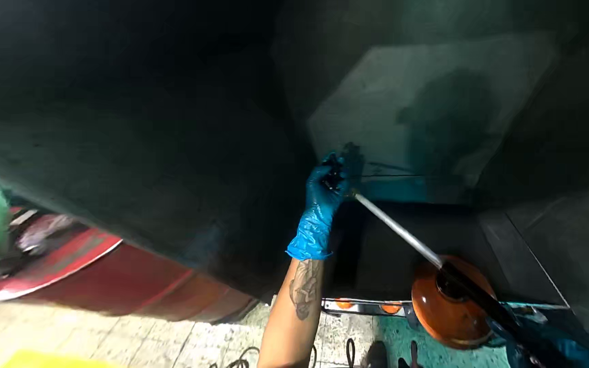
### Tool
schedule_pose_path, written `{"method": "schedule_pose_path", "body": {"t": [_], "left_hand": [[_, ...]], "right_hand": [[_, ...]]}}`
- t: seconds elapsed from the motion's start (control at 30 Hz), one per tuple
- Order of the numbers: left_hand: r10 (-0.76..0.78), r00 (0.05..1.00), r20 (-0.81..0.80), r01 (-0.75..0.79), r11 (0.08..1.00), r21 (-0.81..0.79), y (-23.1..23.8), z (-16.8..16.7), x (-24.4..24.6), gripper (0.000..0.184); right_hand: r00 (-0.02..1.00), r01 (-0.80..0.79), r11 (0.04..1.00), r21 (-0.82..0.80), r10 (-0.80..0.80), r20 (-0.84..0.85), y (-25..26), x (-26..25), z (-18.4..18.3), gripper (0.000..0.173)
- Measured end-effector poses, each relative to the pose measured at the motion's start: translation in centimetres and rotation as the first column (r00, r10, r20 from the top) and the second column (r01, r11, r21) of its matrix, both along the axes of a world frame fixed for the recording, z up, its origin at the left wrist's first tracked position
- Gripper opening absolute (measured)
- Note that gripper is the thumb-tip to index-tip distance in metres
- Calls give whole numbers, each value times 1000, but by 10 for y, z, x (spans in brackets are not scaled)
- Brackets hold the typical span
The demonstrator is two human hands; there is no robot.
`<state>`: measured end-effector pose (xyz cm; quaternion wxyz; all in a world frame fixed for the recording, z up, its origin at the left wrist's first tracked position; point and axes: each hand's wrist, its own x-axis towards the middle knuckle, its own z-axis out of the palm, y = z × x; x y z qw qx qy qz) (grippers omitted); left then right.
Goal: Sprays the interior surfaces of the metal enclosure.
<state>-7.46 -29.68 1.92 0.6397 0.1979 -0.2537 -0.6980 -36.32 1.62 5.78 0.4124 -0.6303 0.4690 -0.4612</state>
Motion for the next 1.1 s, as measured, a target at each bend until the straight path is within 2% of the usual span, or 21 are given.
{"method": "schedule_pose_path", "body": {"t": [0.13, 0.2, 0.33, 0.5, 0.67, 0.83, 0.93, 1.03, 1.1], "left_hand": [[-32, 998, 56, 35, 998, -61, 6, -9, -8, 32], [-14, 1000, -15, 13, 1000, -25, -3, -6, -14, 31], [-40, 990, 135, 54, 994, -96, 8, -13, -16, 31], [-90, 989, 119, 106, 986, -132, 1, -21, -15, 31], [-71, 980, 187, 93, 990, -109, 1, -18, -16, 34], [-84, 988, 133, 98, 990, -102, -8, -18, -13, 33], [-50, 998, 41, 53, 997, -60, -19, -13, -12, 34], [-94, 979, 183, 115, 988, -106, -3, -23, -1, 35], [-138, 967, 216, 167, 979, -121, -4, -26, 3, 34]], "right_hand": [[997, 10, 998, -55, -14, -74, 1, 10, 5, 37], [999, 18, 999, -33, -19, -36, 2, 12, 4, 38], [990, 63, 998, -25, -66, -124, 0, 20, 6, 37], [992, 99, 995, -22, -100, -75, -1, 23, 5, 38], [995, 70, 995, -71, -75, -65, -5, 21, 6, 35], [990, 68, 993, -97, -79, -117, -10, 23, 10, 36], [993, 94, 992, -82, -99, -58, -14, 21, 7, 38], [994, 108, 992, -69, -110, -26, -15, 23, 8, 40], [994, 104, 993, -58, -105, -20, -14, 21, 11, 40]]}}
